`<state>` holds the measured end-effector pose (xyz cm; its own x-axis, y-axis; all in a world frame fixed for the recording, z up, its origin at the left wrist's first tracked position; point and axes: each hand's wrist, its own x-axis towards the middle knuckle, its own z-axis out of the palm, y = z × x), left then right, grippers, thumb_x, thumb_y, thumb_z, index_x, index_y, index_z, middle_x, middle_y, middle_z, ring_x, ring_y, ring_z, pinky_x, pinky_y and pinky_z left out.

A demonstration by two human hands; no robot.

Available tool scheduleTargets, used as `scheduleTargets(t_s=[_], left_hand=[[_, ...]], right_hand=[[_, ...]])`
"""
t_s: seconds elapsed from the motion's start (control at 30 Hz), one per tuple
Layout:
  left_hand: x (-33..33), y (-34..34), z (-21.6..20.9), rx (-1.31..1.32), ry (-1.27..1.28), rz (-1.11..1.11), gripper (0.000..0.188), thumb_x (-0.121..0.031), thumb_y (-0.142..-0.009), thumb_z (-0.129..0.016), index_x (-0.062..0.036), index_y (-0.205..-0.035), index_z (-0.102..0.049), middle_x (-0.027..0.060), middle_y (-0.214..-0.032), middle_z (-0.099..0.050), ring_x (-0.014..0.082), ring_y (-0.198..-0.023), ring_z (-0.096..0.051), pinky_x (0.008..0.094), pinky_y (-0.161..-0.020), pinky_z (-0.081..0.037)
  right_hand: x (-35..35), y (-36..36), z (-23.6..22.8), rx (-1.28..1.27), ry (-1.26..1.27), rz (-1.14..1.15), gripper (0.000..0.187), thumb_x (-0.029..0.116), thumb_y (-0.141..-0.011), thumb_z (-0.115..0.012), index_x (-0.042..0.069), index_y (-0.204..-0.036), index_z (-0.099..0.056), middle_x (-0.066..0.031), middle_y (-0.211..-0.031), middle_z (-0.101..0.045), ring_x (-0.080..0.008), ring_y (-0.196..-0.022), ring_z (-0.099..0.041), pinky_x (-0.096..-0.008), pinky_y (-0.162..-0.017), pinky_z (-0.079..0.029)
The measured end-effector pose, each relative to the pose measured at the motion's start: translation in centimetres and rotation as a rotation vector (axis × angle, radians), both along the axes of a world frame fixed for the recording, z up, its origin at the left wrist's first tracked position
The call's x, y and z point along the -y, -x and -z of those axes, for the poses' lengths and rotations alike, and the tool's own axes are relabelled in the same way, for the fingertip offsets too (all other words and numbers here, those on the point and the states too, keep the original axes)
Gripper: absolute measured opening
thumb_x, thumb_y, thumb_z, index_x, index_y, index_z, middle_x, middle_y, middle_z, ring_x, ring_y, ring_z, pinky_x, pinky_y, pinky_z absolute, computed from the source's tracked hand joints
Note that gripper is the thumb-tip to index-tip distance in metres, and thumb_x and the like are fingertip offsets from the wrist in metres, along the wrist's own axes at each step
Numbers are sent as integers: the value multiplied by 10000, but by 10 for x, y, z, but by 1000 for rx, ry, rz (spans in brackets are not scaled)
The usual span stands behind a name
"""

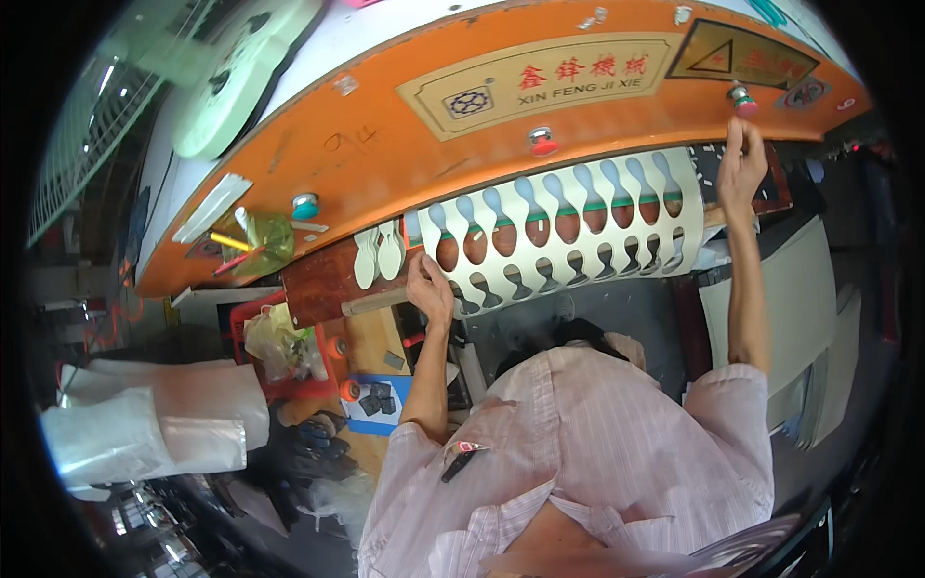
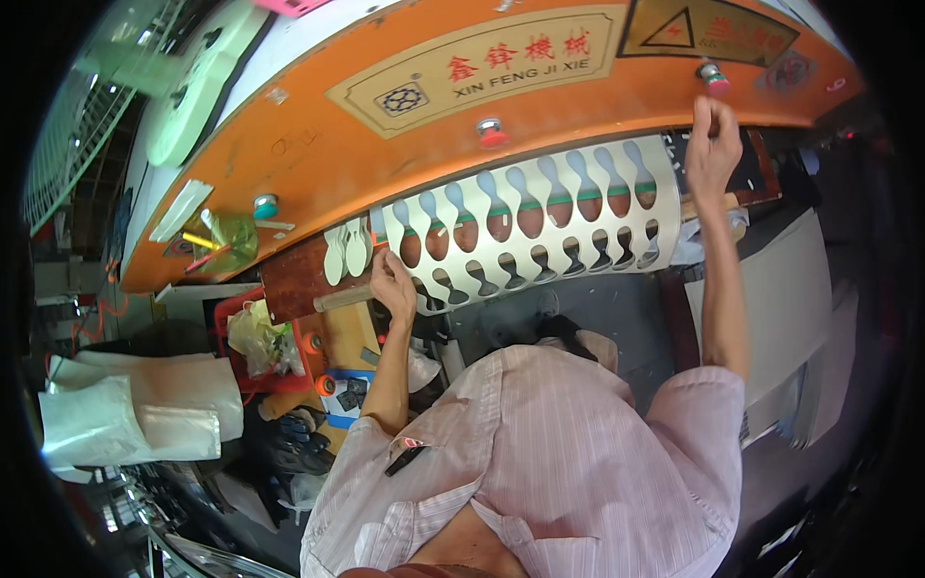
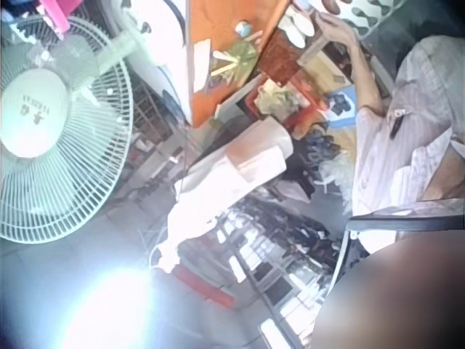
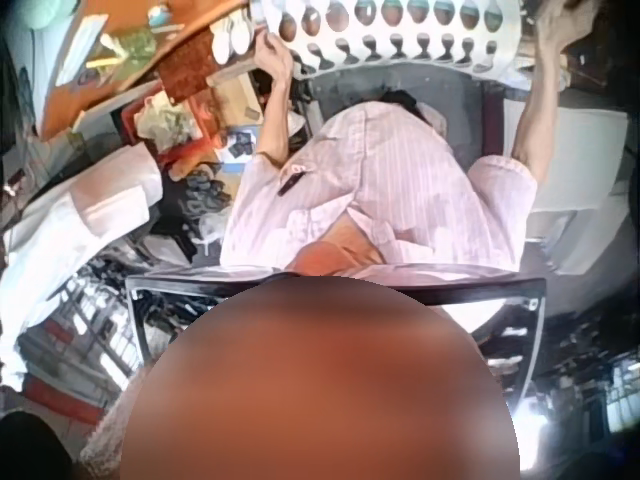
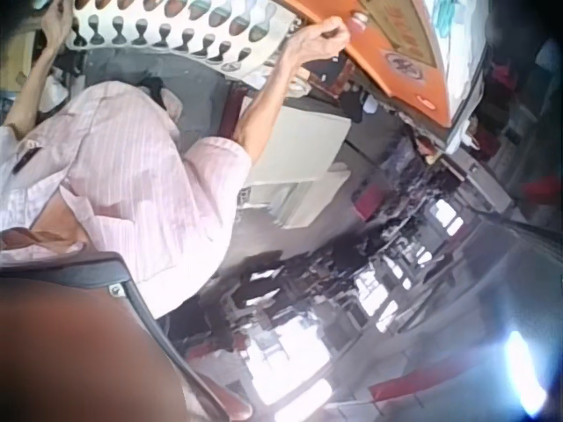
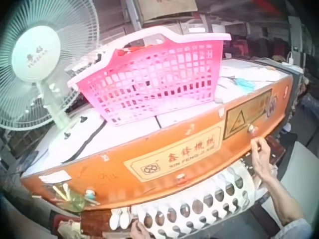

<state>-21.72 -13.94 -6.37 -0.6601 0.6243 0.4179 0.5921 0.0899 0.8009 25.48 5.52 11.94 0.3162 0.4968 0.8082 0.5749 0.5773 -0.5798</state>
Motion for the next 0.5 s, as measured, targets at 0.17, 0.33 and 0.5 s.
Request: scheduleTargets(t_s=[0.17, 0.33, 0.5], left_hand=[[3, -8, -20, -18, -24, 2, 329, -237, -1080, -568, 62, -1134, -695, 142, -839, -712, 211, -752, -645, 359, -713, -512], [9, -13, -41, 65, -43, 28, 326, -260, -1068, -591, 39, -1112, -713, 133, -758, -682, 168, -685, -635, 357, -655, -504], [5, -13, -46, 56, -98, 24, 324, -269, -1055, -640, 40, -1106, -723, 58, -717, -668, 121, -634, -588, 316, -615, -491]], right_hand=[[25, -34, -56, 163, 276, -77, 243, 218, -1057, -649, -18, -1002, -663, -93, -864, -637, -162, -818, -611, -309, -790, -501], [98, 7, -14, 266, 183, -228, 50, 52, -961, -678, 12, -933, -687, -122, -891, -671, -247, -804, -630, -356, -736, -503], [128, 86, 38, 419, 265, -294, 129, 112, -928, -722, 13, -1009, -708, -135, -933, -704, -327, -859, -652, -425, -796, -502]])
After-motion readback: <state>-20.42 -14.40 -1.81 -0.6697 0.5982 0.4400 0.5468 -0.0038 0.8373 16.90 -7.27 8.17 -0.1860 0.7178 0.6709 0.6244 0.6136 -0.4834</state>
